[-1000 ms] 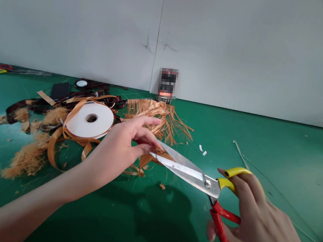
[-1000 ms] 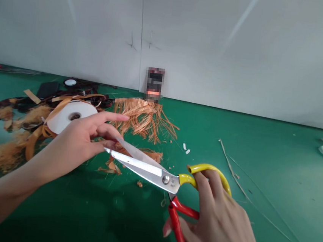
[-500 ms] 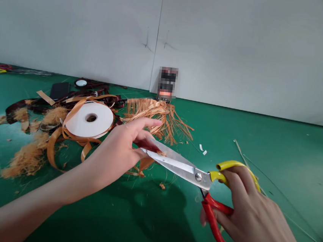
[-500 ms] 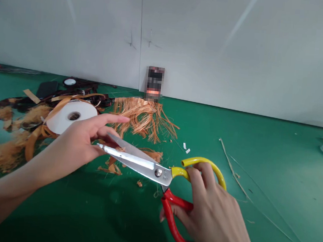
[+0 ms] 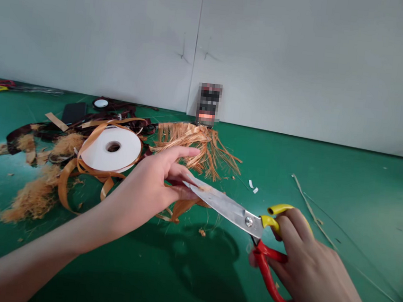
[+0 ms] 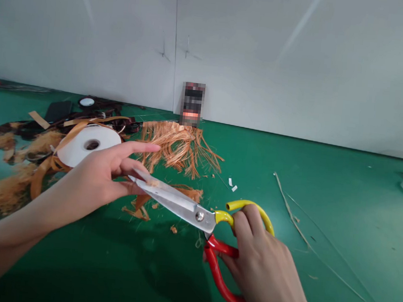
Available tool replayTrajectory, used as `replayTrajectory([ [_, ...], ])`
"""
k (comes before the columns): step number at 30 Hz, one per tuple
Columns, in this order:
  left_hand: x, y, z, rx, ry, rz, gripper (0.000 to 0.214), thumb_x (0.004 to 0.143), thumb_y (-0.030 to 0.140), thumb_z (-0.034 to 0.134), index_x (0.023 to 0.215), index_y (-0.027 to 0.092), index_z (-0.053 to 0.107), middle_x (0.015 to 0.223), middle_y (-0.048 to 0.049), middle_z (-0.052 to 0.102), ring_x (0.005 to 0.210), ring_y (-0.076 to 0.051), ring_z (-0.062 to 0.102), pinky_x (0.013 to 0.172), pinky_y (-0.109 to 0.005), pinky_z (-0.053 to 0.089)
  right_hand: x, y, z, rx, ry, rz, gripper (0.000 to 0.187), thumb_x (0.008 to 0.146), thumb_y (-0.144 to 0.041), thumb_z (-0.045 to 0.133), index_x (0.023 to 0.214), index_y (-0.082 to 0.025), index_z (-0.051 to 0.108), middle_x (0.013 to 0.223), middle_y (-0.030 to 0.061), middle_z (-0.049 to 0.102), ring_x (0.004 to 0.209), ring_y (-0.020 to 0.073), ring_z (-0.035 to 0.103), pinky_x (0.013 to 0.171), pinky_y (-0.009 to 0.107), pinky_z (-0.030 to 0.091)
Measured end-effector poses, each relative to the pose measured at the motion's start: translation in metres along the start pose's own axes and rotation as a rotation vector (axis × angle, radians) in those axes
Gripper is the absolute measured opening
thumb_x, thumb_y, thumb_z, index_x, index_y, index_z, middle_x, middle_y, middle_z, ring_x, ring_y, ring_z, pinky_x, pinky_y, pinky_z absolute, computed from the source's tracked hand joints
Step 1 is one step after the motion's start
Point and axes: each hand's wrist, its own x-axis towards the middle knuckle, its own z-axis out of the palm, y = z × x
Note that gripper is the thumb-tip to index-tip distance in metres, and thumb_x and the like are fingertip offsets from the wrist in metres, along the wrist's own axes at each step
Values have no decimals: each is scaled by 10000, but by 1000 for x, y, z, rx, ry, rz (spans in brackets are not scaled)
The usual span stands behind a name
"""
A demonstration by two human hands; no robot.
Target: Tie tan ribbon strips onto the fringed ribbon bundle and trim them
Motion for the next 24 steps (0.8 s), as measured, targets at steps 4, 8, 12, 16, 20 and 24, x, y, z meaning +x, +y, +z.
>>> replayTrajectory([
  [4,0,0,1,-51,-19,-38,629,742,211,739,1324,207,499,786,17,763,798,-197,728,785,-313,554,-7,1,9,68,-19,6,308,1007,-401,239,820,-224,408,833,62,573,345,108,524,298,247,388],
  [8,1,3,2,-65,-18,-47,627,737,218,757,1311,206,506,787,16,754,797,-184,717,780,-293,550,-12,2,18,238,-99,158,293,992,-436,301,859,-216,443,895,75,583,387,113,541,356,252,419],
  [12,2,6,0,-7,-24,-22,419,777,258,736,1176,229,610,795,16,749,779,-163,707,779,-265,541,-13,8,26,328,-256,367,267,950,-420,388,778,-226,454,786,54,574,463,154,587,400,258,419],
  [16,2,7,-1,54,-28,4,99,826,302,682,866,218,713,793,-8,756,721,-158,694,709,-247,537,-20,19,39,252,-464,496,264,930,-330,396,706,-215,477,739,63,590,490,173,601,449,272,415],
  [20,-1,7,-2,66,-18,25,177,857,369,645,815,223,736,808,-11,756,726,-158,676,704,-244,525,-26,28,51,187,-523,558,229,906,-296,433,726,-194,530,758,107,639,588,235,676,509,303,450],
  [24,-1,6,-2,82,21,34,241,884,409,602,841,218,744,876,-30,751,791,-172,663,698,-246,522,-23,33,55,195,-538,581,294,891,-387,454,663,-212,512,707,107,652,565,241,682,502,310,462],
])
